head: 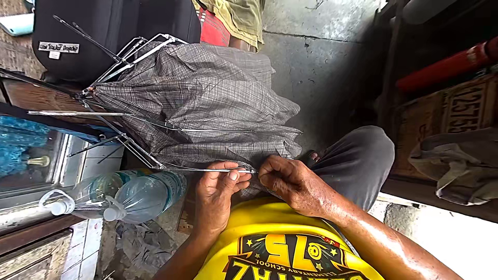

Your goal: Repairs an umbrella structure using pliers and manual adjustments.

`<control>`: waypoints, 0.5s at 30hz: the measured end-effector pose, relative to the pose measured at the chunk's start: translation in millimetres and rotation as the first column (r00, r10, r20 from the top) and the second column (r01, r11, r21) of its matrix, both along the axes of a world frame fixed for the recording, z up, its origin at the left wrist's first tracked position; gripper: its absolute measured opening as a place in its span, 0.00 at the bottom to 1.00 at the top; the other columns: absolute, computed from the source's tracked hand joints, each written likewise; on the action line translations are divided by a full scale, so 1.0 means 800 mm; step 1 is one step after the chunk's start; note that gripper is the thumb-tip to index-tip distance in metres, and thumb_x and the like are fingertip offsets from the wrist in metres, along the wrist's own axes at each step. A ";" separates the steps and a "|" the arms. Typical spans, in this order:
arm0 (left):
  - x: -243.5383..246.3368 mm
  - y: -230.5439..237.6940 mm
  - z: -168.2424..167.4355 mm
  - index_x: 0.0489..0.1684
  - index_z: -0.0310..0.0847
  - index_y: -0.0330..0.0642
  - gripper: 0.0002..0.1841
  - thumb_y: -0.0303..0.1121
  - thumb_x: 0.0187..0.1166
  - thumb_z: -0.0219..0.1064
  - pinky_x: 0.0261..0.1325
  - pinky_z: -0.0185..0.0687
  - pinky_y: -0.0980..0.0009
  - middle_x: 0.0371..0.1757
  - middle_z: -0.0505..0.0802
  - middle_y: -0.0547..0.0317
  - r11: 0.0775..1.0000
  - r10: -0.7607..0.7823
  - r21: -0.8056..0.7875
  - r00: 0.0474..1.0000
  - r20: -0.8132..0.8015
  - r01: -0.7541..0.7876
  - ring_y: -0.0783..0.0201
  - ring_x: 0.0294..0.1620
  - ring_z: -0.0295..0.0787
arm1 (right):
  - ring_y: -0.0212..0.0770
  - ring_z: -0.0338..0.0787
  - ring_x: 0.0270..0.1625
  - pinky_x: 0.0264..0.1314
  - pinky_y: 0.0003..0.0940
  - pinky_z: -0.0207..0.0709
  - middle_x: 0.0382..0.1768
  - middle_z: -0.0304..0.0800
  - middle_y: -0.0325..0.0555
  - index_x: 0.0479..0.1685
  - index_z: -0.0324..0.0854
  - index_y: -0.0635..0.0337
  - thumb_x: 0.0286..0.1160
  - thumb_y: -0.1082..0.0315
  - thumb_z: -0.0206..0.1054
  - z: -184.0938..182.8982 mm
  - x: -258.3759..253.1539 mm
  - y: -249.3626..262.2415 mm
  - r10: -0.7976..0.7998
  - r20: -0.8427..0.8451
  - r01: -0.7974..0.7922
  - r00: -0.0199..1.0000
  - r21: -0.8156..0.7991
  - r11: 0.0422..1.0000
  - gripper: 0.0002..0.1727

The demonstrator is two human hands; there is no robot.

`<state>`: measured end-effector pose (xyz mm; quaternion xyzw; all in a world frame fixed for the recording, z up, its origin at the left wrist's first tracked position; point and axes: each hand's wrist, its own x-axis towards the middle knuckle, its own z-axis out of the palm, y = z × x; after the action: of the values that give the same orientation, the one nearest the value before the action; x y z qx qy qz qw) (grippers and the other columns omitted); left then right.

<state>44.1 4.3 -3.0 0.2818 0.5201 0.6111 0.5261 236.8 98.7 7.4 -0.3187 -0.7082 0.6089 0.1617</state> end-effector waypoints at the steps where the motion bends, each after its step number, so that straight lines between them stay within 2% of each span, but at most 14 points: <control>1: 0.000 0.000 0.000 0.57 0.78 0.30 0.09 0.21 0.86 0.58 0.53 0.96 0.55 0.47 0.94 0.43 1.000 0.002 0.004 1.000 -0.005 -0.002 0.51 0.47 0.97 | 0.22 0.77 0.32 0.33 0.17 0.70 0.32 0.79 0.33 0.38 0.83 0.56 0.85 0.65 0.58 -0.001 -0.001 -0.001 -0.005 -0.003 0.005 1.000 0.014 1.000 0.10; 11: 0.001 0.001 -0.005 0.56 0.79 0.30 0.09 0.22 0.87 0.58 0.51 0.97 0.56 0.51 0.93 0.44 0.997 0.037 0.066 0.996 -0.078 -0.032 0.51 0.46 0.97 | 0.23 0.79 0.38 0.40 0.17 0.72 0.36 0.80 0.36 0.39 0.83 0.57 0.83 0.66 0.58 0.001 -0.010 -0.012 -0.063 0.013 0.062 0.998 0.077 0.995 0.09; 15: -0.004 0.001 -0.006 0.56 0.80 0.30 0.08 0.22 0.87 0.58 0.52 0.96 0.56 0.52 0.93 0.44 0.997 0.020 0.073 0.998 -0.066 -0.015 0.51 0.47 0.97 | 0.22 0.78 0.36 0.38 0.16 0.72 0.36 0.80 0.35 0.39 0.83 0.57 0.83 0.66 0.59 0.003 -0.011 -0.010 -0.065 0.009 0.064 0.998 0.048 0.997 0.09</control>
<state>41.1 4.9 -7.4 0.3163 0.5172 0.6244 0.4925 228.3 90.9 9.4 -0.3406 -0.7128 0.5846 0.1850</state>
